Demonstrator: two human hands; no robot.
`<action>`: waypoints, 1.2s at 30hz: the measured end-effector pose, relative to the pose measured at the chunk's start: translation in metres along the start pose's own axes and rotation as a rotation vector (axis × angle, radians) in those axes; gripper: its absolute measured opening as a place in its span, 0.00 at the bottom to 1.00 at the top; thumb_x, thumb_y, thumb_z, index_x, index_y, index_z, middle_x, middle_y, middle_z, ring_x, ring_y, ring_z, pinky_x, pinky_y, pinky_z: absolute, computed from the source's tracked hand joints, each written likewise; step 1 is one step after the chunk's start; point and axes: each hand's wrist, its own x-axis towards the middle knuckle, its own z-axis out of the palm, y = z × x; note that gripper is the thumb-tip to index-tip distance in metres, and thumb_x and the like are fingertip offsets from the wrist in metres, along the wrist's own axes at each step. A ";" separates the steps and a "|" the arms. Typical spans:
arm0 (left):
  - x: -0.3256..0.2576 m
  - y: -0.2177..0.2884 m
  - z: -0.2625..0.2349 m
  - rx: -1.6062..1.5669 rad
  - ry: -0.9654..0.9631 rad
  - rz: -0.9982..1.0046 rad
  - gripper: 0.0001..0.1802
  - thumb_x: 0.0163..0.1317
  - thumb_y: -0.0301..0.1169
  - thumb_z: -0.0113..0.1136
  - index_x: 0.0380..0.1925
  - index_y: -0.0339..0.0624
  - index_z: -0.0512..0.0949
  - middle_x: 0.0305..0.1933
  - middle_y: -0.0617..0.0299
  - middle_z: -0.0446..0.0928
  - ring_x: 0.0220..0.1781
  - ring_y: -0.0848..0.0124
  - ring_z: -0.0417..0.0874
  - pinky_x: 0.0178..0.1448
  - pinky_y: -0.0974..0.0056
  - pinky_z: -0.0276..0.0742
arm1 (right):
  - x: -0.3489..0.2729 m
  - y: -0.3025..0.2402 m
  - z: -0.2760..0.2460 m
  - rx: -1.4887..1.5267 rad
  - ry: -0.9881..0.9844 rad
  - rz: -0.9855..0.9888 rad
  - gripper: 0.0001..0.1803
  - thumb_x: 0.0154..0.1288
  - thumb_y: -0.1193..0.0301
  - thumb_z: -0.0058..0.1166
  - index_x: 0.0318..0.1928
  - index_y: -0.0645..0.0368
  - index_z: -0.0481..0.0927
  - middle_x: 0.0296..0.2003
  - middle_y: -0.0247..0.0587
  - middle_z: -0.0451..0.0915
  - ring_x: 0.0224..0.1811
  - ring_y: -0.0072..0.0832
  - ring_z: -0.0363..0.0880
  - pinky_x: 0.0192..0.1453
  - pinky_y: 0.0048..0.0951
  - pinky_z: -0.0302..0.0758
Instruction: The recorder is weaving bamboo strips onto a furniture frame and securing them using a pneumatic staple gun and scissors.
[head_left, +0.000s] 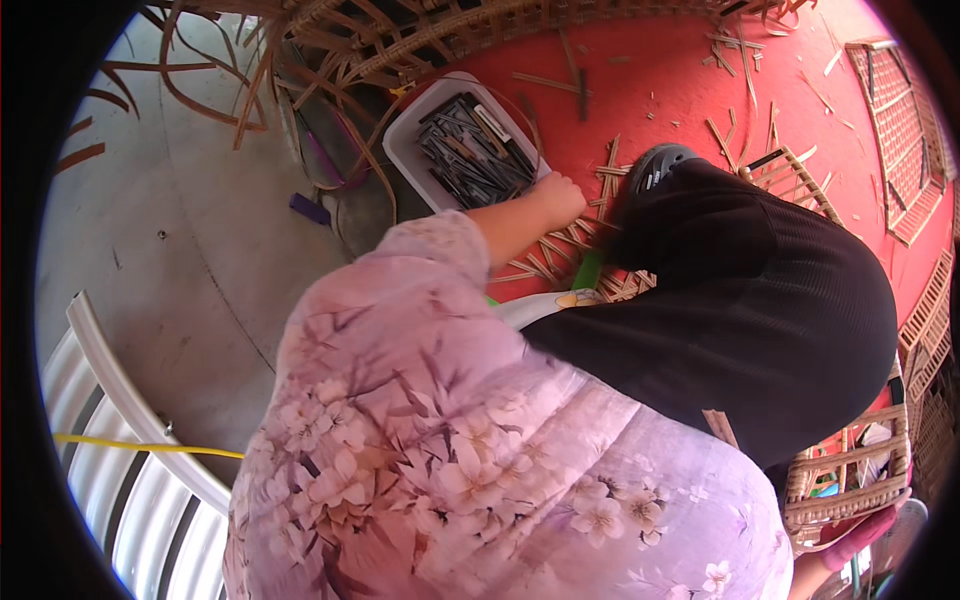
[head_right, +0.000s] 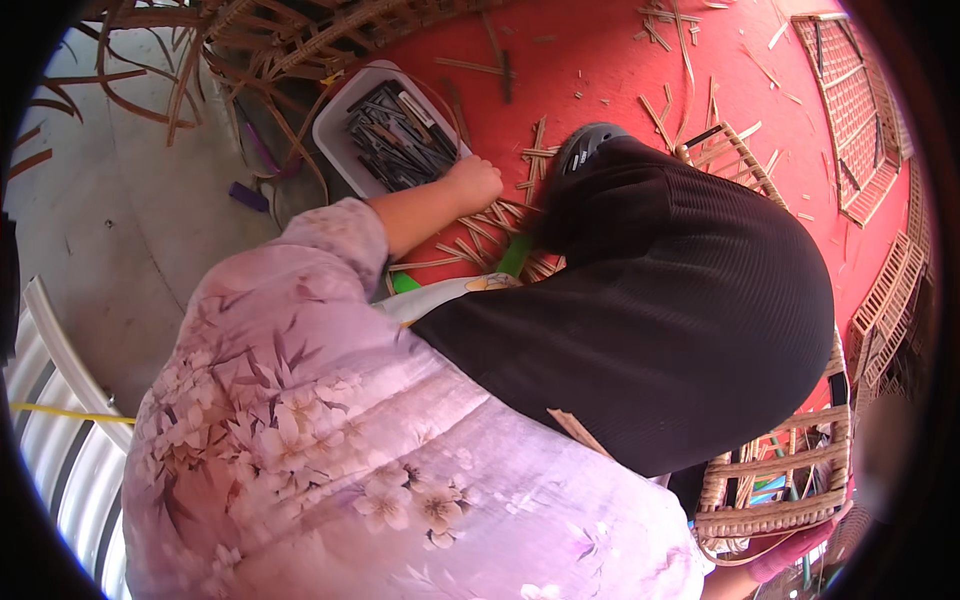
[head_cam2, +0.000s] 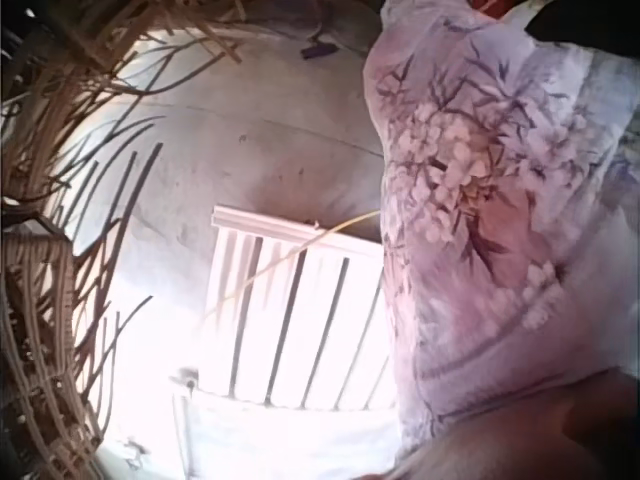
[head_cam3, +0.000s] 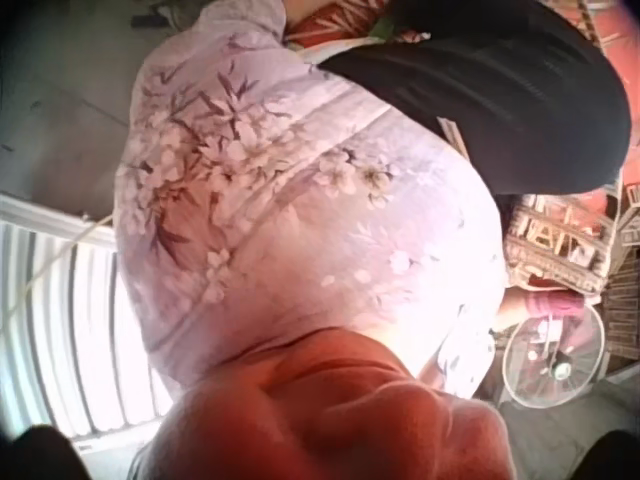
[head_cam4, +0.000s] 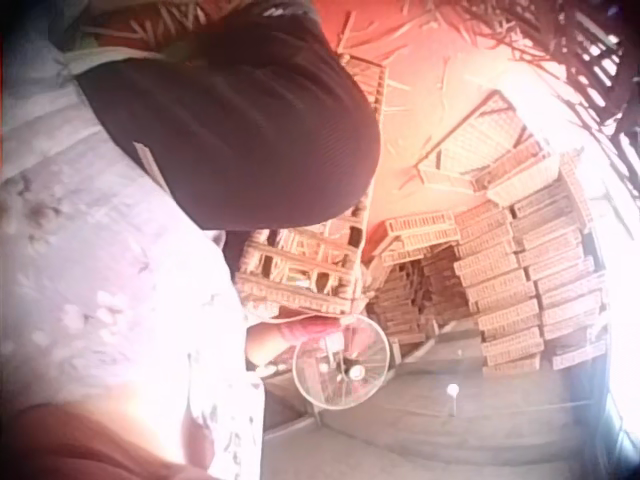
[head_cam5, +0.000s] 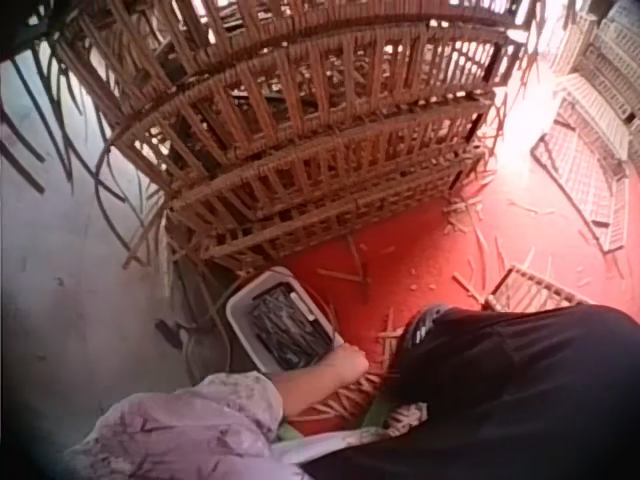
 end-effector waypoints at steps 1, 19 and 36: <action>-0.010 -0.001 -0.018 -0.153 0.012 -0.066 0.12 0.62 0.36 0.59 0.36 0.42 0.87 0.39 0.57 0.86 0.43 0.61 0.86 0.44 0.55 0.78 | 0.001 0.003 -0.002 0.023 0.013 0.007 0.41 0.76 0.42 0.33 0.75 0.62 0.59 0.72 0.48 0.63 0.75 0.41 0.60 0.80 0.45 0.53; -0.106 0.154 -0.371 -1.640 0.902 0.113 0.17 0.74 0.41 0.57 0.43 0.37 0.84 0.26 0.67 0.79 0.26 0.78 0.80 0.31 0.72 0.77 | -0.061 -0.043 0.045 -0.519 -0.239 -0.731 0.31 0.66 0.54 0.57 0.64 0.56 0.76 0.67 0.52 0.71 0.74 0.49 0.65 0.80 0.49 0.51; -0.116 0.423 -0.377 -0.781 0.595 0.866 0.15 0.78 0.30 0.47 0.49 0.28 0.78 0.29 0.63 0.78 0.22 0.82 0.74 0.26 0.77 0.65 | -0.140 0.017 -0.020 0.361 -0.435 -0.601 0.14 0.64 0.62 0.59 0.37 0.61 0.85 0.29 0.47 0.84 0.38 0.46 0.86 0.43 0.43 0.78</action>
